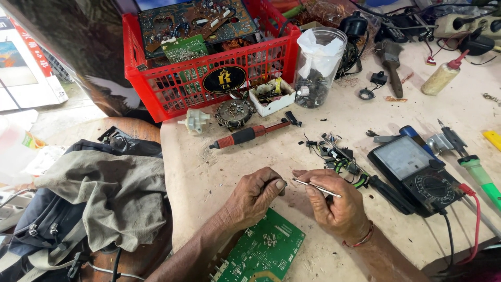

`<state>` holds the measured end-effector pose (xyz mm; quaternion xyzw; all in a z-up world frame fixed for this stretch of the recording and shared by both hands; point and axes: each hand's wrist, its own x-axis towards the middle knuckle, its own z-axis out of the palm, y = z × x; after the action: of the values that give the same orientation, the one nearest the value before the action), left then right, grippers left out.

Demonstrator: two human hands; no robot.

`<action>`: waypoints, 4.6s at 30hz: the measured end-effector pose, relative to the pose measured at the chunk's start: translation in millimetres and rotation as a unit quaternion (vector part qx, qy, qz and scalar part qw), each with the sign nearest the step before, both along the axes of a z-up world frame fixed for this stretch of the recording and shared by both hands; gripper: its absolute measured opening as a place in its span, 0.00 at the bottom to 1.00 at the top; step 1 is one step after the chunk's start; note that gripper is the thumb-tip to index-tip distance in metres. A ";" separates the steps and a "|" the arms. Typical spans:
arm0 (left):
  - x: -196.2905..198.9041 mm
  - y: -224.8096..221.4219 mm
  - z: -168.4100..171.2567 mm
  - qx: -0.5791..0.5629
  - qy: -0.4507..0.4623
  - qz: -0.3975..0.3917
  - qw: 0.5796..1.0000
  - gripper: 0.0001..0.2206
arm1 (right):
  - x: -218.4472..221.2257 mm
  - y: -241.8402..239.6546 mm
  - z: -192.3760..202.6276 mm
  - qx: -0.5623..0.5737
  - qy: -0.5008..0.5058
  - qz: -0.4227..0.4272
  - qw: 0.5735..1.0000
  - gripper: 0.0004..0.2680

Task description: The person solders components on a circuit board, handles small electronic parts, and uses a soldering iron to apply heat to the board.

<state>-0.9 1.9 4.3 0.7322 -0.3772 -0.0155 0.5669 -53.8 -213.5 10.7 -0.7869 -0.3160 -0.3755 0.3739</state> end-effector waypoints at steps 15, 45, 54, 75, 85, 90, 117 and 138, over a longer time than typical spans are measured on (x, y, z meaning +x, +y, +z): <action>27.0 6.0 -30.4 -0.053 -0.021 0.156 0.986 0.02 | 7.4 -1.7 -16.9 -0.209 0.009 0.018 0.978 0.05; 275.5 -196.9 155.0 0.166 -0.188 0.239 0.938 0.13 | 12.5 -6.3 -18.0 -0.177 0.130 -0.035 0.975 0.06; 119.1 -67.2 178.5 0.137 -0.276 0.113 0.945 0.12 | 17.8 -8.7 -30.0 -0.195 0.106 -0.015 0.975 0.06; -199.2 40.9 14.9 0.419 -0.073 0.324 0.845 0.54 | -53.0 -28.0 16.4 -0.184 -0.065 -0.009 0.981 0.10; -166.2 52.0 66.6 0.304 -0.044 0.287 0.908 0.53 | -238.8 -79.2 -77.3 0.073 0.291 -0.082 0.950 0.19; -119.9 35.6 99.6 -0.029 0.266 -0.017 0.964 0.52 | -191.7 -9.7 -4.3 0.104 0.310 -0.370 0.870 0.11; -19.9 -108.1 14.2 -0.288 0.562 -0.210 0.747 0.15 | -122.7 -55.4 -14.3 0.266 0.344 -0.207 0.876 0.16; -21.0 -97.1 50.1 -0.188 0.318 -0.160 0.916 0.13 | -126.3 -53.6 -22.7 0.166 0.277 -0.257 0.911 0.10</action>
<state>-21.9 -95.1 54.4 0.4990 -0.2851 -0.2664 0.7738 -180.1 -267.1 -12.0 -0.8400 0.0799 -0.2723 0.4624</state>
